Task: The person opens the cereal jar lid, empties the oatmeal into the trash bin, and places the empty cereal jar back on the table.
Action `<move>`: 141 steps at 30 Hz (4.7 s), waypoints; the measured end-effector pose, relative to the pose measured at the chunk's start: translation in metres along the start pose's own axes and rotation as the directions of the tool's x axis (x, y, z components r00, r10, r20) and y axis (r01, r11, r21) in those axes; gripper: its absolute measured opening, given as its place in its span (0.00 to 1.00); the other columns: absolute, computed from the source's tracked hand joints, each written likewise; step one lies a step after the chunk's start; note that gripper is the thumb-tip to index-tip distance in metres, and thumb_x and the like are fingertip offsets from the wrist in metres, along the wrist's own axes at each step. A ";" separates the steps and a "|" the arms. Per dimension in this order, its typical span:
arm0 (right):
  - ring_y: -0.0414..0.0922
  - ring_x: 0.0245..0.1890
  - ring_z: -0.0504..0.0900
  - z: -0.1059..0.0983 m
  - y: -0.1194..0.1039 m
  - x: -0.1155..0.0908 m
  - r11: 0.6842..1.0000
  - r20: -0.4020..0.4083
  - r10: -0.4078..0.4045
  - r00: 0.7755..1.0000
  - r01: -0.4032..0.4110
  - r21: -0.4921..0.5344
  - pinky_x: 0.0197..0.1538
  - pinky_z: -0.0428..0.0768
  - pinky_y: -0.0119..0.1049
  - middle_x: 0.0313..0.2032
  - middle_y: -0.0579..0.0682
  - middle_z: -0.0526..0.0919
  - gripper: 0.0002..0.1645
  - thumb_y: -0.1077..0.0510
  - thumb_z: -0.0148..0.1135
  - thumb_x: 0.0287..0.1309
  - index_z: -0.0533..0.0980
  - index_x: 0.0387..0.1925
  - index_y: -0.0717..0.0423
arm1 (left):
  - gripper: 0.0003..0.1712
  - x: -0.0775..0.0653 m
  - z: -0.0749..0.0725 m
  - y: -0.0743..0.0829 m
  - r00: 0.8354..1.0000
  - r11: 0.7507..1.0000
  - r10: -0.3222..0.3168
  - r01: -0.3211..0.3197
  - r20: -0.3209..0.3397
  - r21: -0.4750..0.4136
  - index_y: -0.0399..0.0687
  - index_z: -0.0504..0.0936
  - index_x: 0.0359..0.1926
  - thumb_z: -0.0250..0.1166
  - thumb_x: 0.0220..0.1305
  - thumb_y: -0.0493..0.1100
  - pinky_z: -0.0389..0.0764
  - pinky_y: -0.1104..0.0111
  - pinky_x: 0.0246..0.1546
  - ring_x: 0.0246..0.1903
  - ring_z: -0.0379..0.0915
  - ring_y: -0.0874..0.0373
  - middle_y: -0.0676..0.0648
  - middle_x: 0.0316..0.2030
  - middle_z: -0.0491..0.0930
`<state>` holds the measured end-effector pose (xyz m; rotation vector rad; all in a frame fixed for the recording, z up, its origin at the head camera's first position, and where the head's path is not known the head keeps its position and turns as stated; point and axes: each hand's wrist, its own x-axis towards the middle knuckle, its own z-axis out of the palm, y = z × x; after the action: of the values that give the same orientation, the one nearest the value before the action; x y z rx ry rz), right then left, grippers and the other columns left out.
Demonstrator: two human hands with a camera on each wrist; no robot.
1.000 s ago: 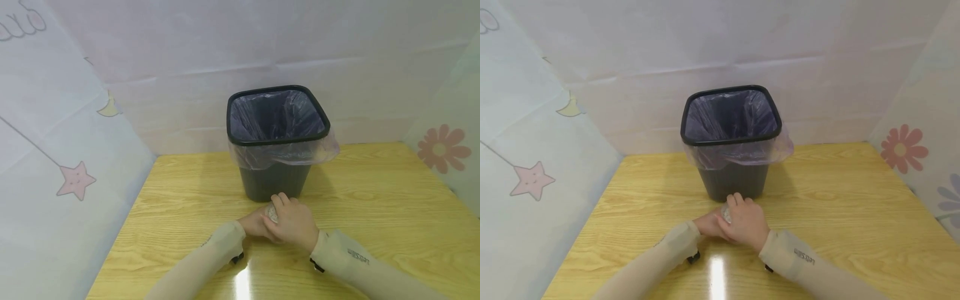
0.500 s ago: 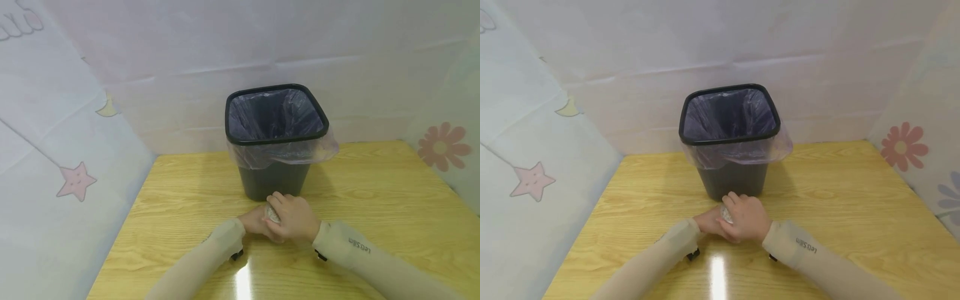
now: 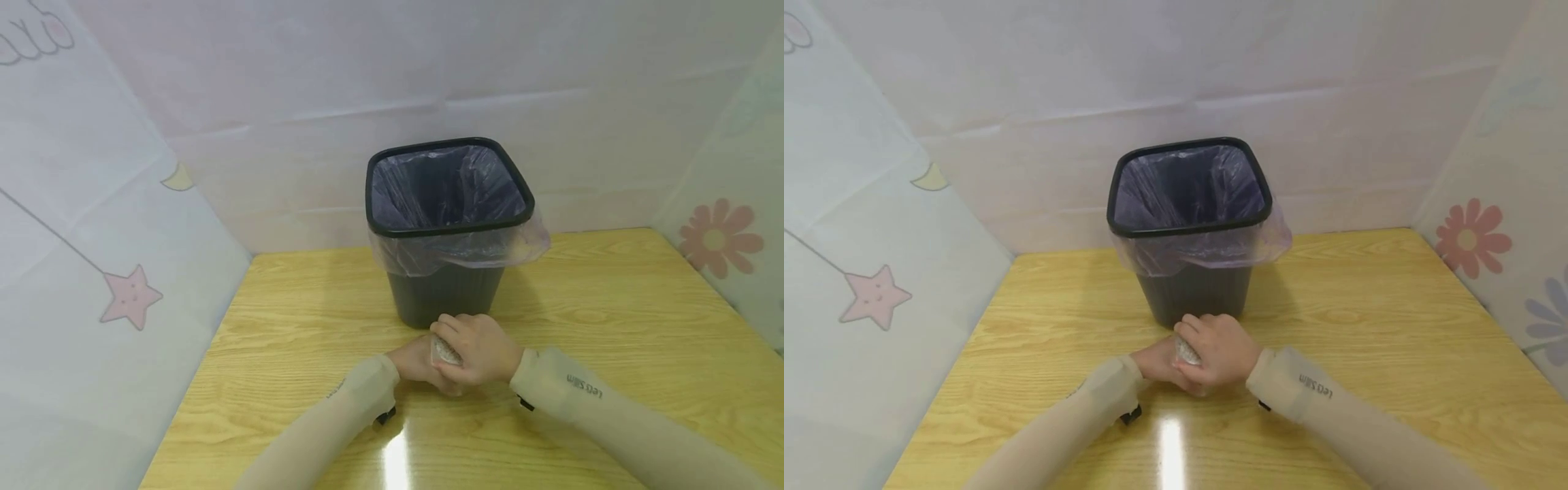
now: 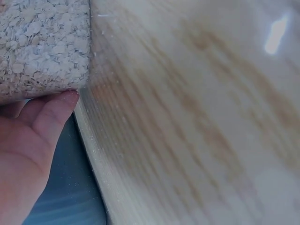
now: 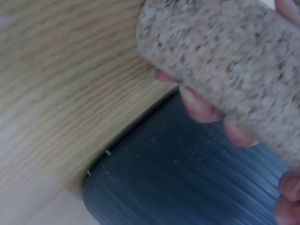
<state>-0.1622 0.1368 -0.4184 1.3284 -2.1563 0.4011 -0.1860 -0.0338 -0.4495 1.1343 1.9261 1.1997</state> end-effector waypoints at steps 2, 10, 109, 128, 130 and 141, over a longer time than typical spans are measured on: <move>0.40 0.21 0.75 0.000 0.003 0.000 0.999 0.007 -0.025 1.000 0.025 0.028 0.20 0.75 0.30 0.35 0.49 0.77 0.33 0.36 0.39 0.68 0.76 0.40 0.59 | 0.38 -0.001 0.000 0.000 1.000 0.999 -0.013 0.013 0.004 -0.045 0.41 0.67 0.60 0.75 0.49 0.32 0.79 0.71 0.47 0.44 0.73 0.67 0.53 0.50 0.74; 0.41 0.27 0.76 -0.004 -0.001 0.000 0.998 0.097 0.017 0.995 -0.023 0.060 0.26 0.78 0.32 0.38 0.48 0.77 0.27 0.39 0.50 0.64 0.76 0.44 0.58 | 0.39 -0.009 0.002 0.017 0.999 1.000 -0.008 0.008 -0.032 0.000 0.39 0.66 0.61 0.74 0.49 0.31 0.77 0.73 0.49 0.45 0.72 0.69 0.51 0.51 0.74; 0.47 0.10 0.70 -0.004 -0.047 0.018 0.854 -0.076 0.350 0.934 -0.351 -0.385 0.10 0.72 0.38 0.20 0.60 0.74 0.27 0.44 0.53 0.51 0.76 0.30 0.68 | 0.40 -0.005 0.005 0.003 0.996 0.990 0.055 -0.045 -0.073 0.134 0.39 0.69 0.63 0.76 0.48 0.33 0.71 0.76 0.54 0.50 0.69 0.69 0.45 0.56 0.75; 0.42 0.11 0.68 -0.010 -0.028 0.011 0.948 0.053 0.185 0.981 -0.163 -0.273 0.13 0.71 0.33 0.23 0.54 0.75 0.25 0.43 0.54 0.53 0.78 0.34 0.63 | 0.34 0.000 0.004 0.002 0.999 0.949 0.039 -0.029 -0.025 0.314 0.42 0.72 0.60 0.74 0.52 0.39 0.73 0.81 0.47 0.45 0.72 0.72 0.53 0.50 0.78; 0.41 0.11 0.67 -0.009 -0.025 0.011 0.960 0.057 0.147 0.988 -0.129 -0.247 0.13 0.70 0.33 0.23 0.52 0.74 0.25 0.43 0.51 0.55 0.78 0.34 0.62 | 0.33 -0.001 0.004 0.002 0.999 0.952 0.039 -0.030 -0.023 0.303 0.42 0.72 0.59 0.73 0.52 0.39 0.74 0.81 0.45 0.43 0.72 0.72 0.54 0.49 0.78; 0.39 0.12 0.65 -0.005 -0.010 0.009 0.991 0.029 -0.015 0.999 0.019 -0.134 0.13 0.67 0.30 0.25 0.49 0.73 0.30 0.41 0.38 0.66 0.78 0.37 0.58 | 0.33 -0.007 0.005 0.002 0.997 0.997 -0.057 0.055 -0.045 -0.045 0.41 0.72 0.57 0.74 0.49 0.31 0.79 0.73 0.46 0.41 0.75 0.69 0.55 0.46 0.78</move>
<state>-0.1552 0.1285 -0.4095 1.2826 -2.1525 0.2274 -0.1776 -0.0374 -0.4493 1.0320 1.9439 1.2415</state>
